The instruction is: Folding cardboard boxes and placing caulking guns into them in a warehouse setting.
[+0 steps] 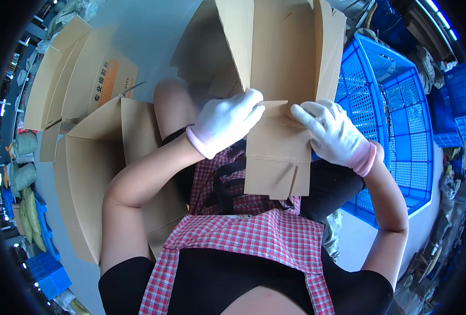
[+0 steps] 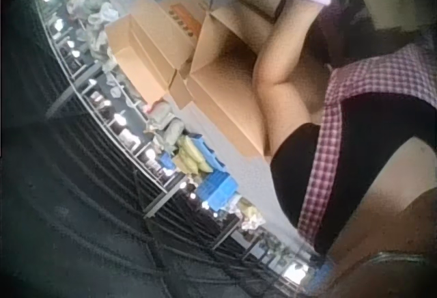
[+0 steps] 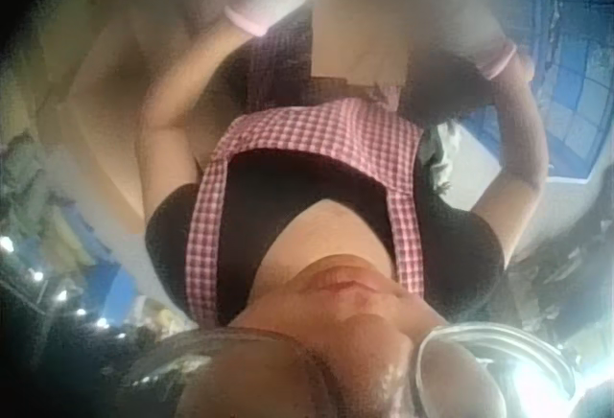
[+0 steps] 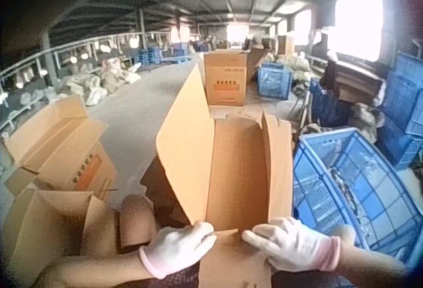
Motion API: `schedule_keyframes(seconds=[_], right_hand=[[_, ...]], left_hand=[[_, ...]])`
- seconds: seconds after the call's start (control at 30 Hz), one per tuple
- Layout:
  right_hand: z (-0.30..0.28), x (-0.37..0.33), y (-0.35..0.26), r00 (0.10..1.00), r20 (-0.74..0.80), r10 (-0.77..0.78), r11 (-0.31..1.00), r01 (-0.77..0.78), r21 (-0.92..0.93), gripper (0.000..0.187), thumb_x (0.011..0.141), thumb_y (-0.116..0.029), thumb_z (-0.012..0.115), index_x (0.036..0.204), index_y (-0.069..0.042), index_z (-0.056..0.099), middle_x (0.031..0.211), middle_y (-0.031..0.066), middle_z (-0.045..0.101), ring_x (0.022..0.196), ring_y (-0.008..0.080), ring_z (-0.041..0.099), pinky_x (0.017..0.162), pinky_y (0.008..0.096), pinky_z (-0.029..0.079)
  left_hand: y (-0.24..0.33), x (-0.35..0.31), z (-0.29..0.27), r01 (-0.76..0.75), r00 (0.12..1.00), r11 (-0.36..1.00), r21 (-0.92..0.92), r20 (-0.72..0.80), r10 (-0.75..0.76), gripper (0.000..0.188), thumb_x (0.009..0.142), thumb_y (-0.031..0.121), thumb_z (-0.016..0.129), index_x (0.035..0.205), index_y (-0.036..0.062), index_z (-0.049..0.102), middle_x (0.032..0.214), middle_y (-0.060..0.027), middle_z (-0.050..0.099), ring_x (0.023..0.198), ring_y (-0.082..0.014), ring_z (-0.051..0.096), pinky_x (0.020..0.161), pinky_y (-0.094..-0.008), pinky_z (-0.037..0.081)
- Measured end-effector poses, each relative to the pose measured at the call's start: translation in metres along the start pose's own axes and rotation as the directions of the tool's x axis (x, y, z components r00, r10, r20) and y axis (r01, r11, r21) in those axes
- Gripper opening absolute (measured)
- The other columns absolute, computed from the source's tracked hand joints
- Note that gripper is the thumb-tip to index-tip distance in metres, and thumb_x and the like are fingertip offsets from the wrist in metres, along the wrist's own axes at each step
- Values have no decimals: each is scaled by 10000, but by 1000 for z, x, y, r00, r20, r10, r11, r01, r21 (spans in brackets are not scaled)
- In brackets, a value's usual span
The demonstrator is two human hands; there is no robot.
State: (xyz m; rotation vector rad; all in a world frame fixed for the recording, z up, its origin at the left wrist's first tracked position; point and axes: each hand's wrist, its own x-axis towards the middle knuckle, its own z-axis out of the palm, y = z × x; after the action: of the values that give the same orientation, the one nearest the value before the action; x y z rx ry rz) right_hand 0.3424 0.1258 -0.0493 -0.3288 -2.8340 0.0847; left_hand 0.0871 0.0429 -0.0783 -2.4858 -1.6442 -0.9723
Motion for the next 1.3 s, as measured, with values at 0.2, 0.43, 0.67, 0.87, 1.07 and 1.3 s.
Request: schedule_keyframes(seconds=[0.2, 0.43, 0.67, 0.87, 1.07, 1.3], right_hand=[[101, -43, 25, 990, -107, 94, 995, -97, -20, 646, 773, 7, 564, 1397, -115, 450, 1152, 119, 569, 997, 303, 578, 836, 379, 514], [91, -28, 23, 963, 125, 240, 971, -238, -30, 635, 772, 32, 549, 1381, -137, 494, 1032, 84, 593, 918, 268, 605, 801, 352, 526], [77, -36, 7, 972, 165, 170, 983, -154, -104, 874, 654, -57, 719, 1438, -10, 335, 1360, 185, 435, 1144, 341, 513, 984, 402, 442], [71, -42, 4, 957, 218, 191, 980, -174, -94, 1117, 520, -253, 885, 1445, -1, 311, 1416, 193, 383, 1178, 354, 496, 1002, 413, 422], [79, -62, 6, 987, -65, 147, 977, -134, 169, 896, 627, -122, 743, 1438, -51, 368, 1366, 187, 460, 1100, 368, 523, 945, 433, 431], [110, -59, -2, 724, -345, 597, 787, -446, 425, 745, 784, -23, 645, 1465, -50, 344, 1216, 180, 605, 948, 327, 617, 920, 383, 455]], left_hand=[[-27, -27, 64, -103, 983, 990, 95, 160, 87, 163, 879, 169, 609, 975, 89, 505, 677, -86, 606, 585, -263, 647, 504, -353, 528], [-33, -28, 97, -42, 999, 994, 105, 37, 38, 207, 881, 145, 602, 1050, 100, 492, 703, -101, 627, 610, -273, 654, 532, -373, 538], [-36, -29, 97, -102, 994, 992, 75, 54, 98, 242, 884, 114, 600, 1092, 110, 477, 740, -105, 649, 628, -271, 661, 535, -375, 538], [-31, -28, 100, -75, 997, 997, 8, -17, 75, 240, 879, 102, 606, 1083, 106, 479, 730, -107, 648, 629, -276, 662, 537, -376, 534], [-19, -30, 79, -103, 983, 994, -45, 146, 108, 314, 873, 83, 584, 1169, 86, 480, 785, -132, 652, 702, -275, 668, 584, -390, 538], [-11, -32, 85, -157, 987, 976, -149, 5, 159, 744, 824, 107, 598, 1490, 192, 276, 922, -172, 633, 803, -338, 626, 713, -427, 524]])
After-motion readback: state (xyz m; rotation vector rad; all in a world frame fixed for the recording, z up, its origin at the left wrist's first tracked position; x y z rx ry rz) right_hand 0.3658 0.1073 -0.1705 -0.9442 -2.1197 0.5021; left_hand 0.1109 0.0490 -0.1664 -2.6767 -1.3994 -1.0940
